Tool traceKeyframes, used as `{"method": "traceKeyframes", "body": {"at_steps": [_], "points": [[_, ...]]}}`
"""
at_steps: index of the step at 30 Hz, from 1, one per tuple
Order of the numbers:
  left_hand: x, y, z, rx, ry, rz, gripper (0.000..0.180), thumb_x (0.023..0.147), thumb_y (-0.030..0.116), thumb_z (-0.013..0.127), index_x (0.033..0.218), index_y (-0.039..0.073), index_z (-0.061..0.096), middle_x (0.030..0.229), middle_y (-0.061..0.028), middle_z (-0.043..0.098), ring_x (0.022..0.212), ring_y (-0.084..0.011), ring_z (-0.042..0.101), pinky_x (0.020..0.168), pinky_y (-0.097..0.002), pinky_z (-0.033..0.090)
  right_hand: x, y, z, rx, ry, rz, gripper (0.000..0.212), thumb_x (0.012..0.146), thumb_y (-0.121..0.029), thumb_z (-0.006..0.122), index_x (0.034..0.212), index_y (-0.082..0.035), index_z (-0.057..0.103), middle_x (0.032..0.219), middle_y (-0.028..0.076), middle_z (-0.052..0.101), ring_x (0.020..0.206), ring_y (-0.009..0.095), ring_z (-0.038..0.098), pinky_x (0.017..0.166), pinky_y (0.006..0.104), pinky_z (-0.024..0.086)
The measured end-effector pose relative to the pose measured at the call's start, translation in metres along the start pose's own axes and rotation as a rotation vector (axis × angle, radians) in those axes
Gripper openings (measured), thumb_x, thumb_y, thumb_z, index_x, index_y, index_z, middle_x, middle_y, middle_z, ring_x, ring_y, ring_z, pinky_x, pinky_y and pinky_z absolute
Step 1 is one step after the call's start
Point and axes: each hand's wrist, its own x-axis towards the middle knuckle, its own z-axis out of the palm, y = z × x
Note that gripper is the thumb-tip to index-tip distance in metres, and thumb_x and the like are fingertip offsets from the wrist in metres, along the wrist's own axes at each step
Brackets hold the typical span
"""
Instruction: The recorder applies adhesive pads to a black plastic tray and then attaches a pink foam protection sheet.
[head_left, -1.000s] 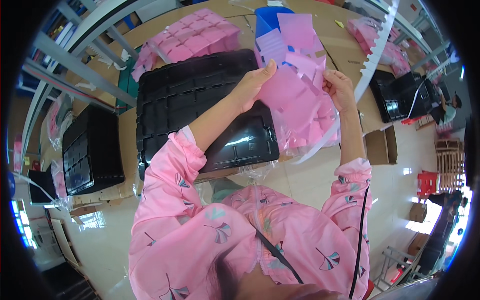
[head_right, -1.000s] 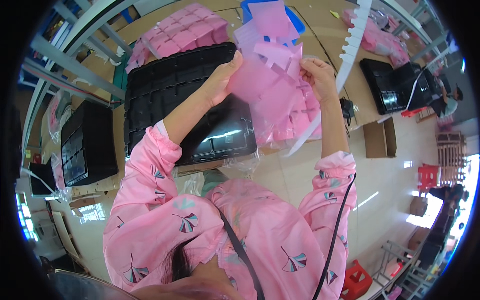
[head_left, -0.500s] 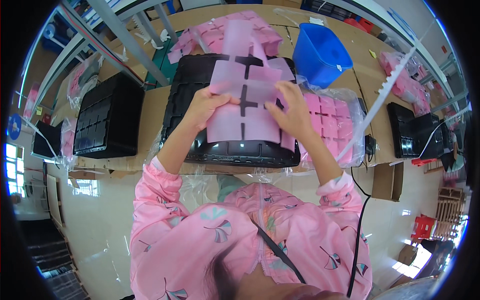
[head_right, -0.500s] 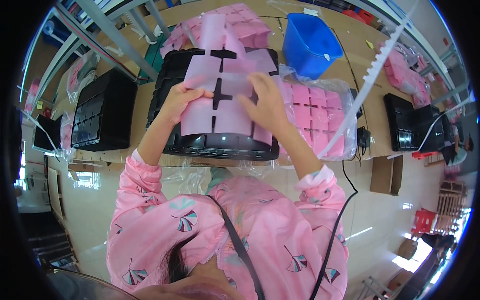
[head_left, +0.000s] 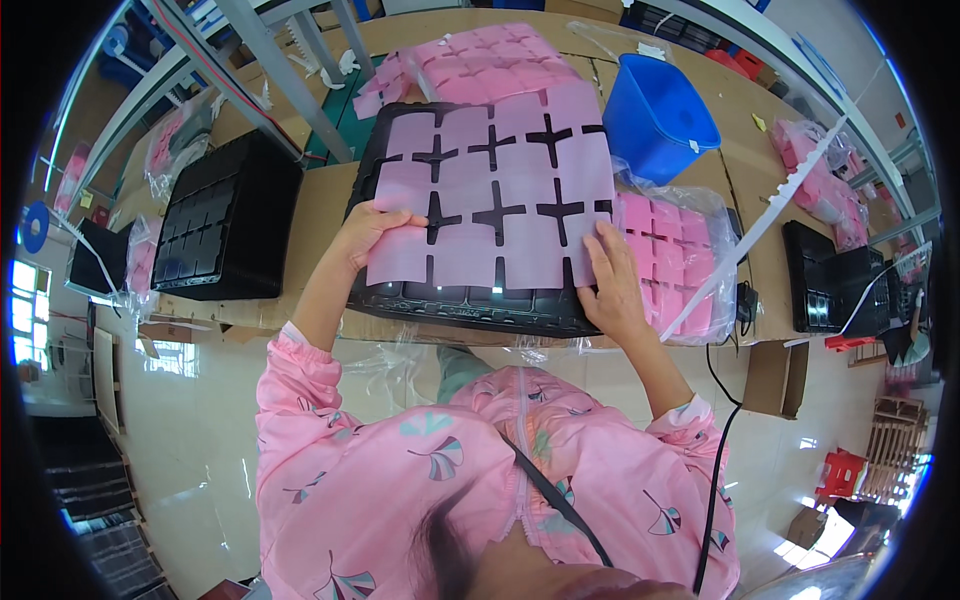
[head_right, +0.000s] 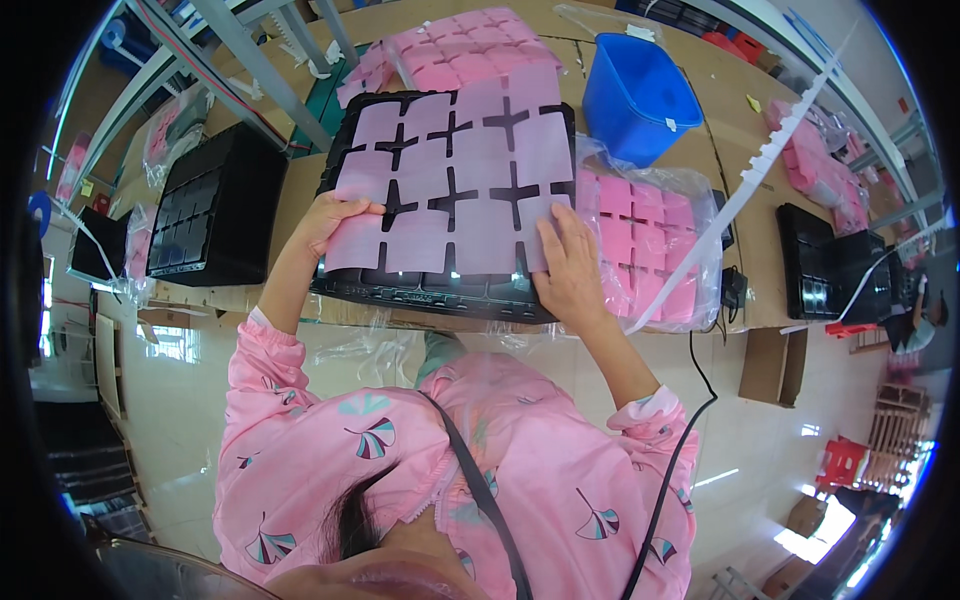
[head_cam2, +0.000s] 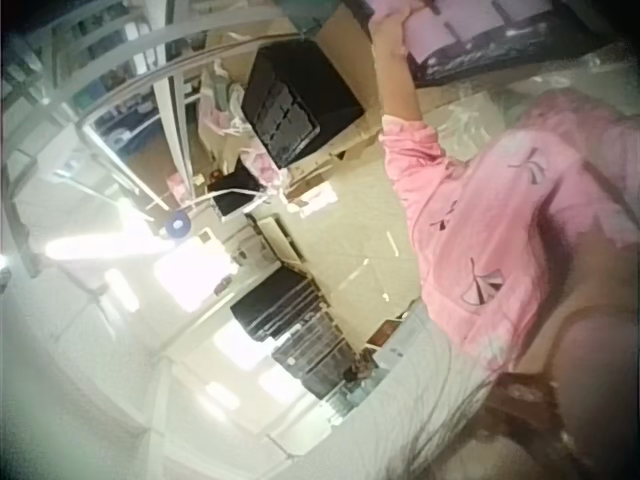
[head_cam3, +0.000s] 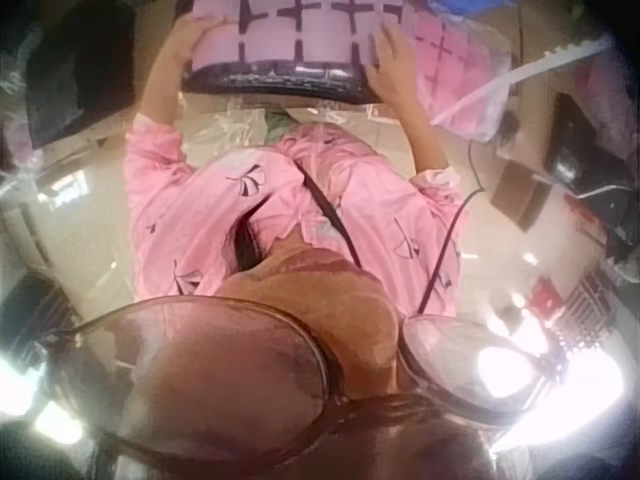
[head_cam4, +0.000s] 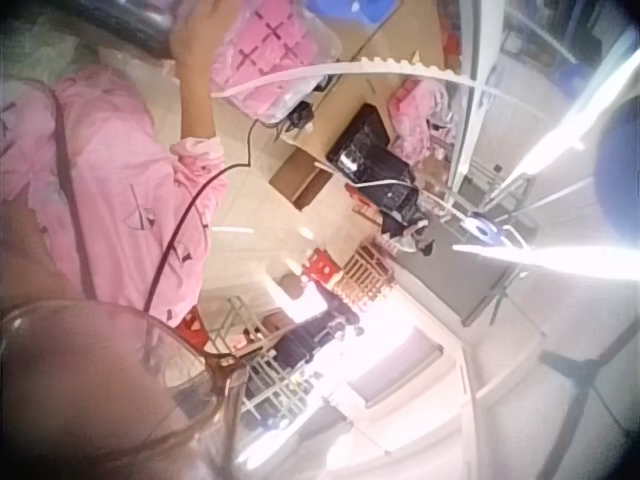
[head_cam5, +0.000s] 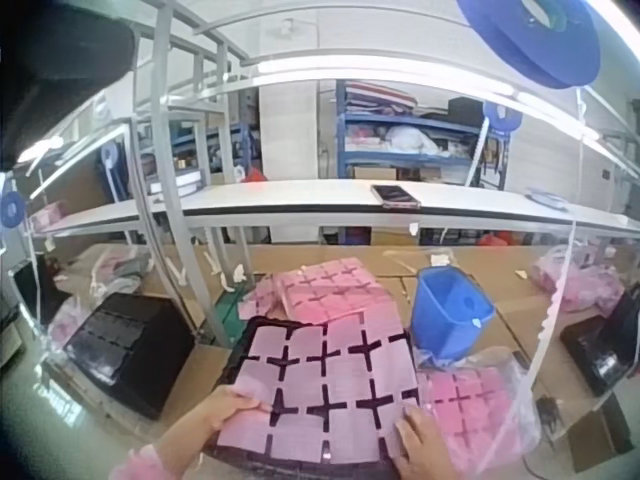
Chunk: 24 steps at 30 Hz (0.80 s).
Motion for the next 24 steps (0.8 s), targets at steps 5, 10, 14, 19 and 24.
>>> {"method": "traceKeyframes", "body": {"at_steps": [5,10,14,19,24], "points": [[0.001,0.005,0.002,0.063,0.015,-0.049,0.024,0.082,0.007,0.060,0.102,-0.005,0.057,0.091,-0.0153,0.065,0.078,-0.0181,0.065,0.070,-0.0300,0.054,-0.001,0.008,0.007,0.030,0.047,0.089,0.051,0.061,0.004,0.058,0.112,-0.003,0.053,0.128,0.023,0.038,0.117,0.040,0.039,0.097,0.0467,0.032],[0.005,0.013,-0.002,0.102,0.014,-0.069,0.023,0.082,0.007,0.060,0.101,-0.005,0.058,0.092,-0.0151,0.065,0.078,-0.0184,0.065,0.071,-0.0308,0.054,0.004,0.005,-0.003,-0.056,-0.005,0.009,0.037,0.062,0.003,0.060,0.098,-0.004,0.059,0.123,0.018,0.045,0.116,0.035,0.042,0.095,0.0444,0.035],[0.009,0.020,-0.004,0.154,0.020,-0.064,0.027,0.081,0.008,0.061,0.105,-0.005,0.056,0.092,-0.0145,0.065,0.077,-0.0190,0.065,0.072,-0.0318,0.054,0.002,0.005,-0.005,-0.078,-0.001,-0.019,0.033,0.062,0.002,0.060,0.095,-0.003,0.059,0.115,0.013,0.052,0.113,0.030,0.046,0.093,0.0427,0.037],[0.011,0.030,-0.014,0.399,0.075,-0.003,0.043,0.079,0.015,0.066,0.115,-0.003,0.050,0.089,-0.0136,0.065,0.077,-0.0183,0.064,0.071,-0.0328,0.052,0.003,-0.001,-0.006,-0.023,-0.025,-0.019,0.032,0.062,0.002,0.060,0.094,-0.002,0.059,0.110,0.012,0.056,0.109,0.029,0.050,0.092,0.0425,0.037],[-0.001,0.070,0.020,1.445,0.393,0.532,0.061,0.081,0.030,0.062,0.127,-0.003,0.039,0.113,-0.0180,0.055,0.102,-0.0264,0.056,0.087,-0.0355,0.044,0.001,-0.001,-0.002,-0.011,-0.018,-0.038,0.032,0.062,0.001,0.061,0.095,-0.002,0.059,0.108,0.012,0.057,0.109,0.029,0.050,0.092,0.0433,0.038]]}}
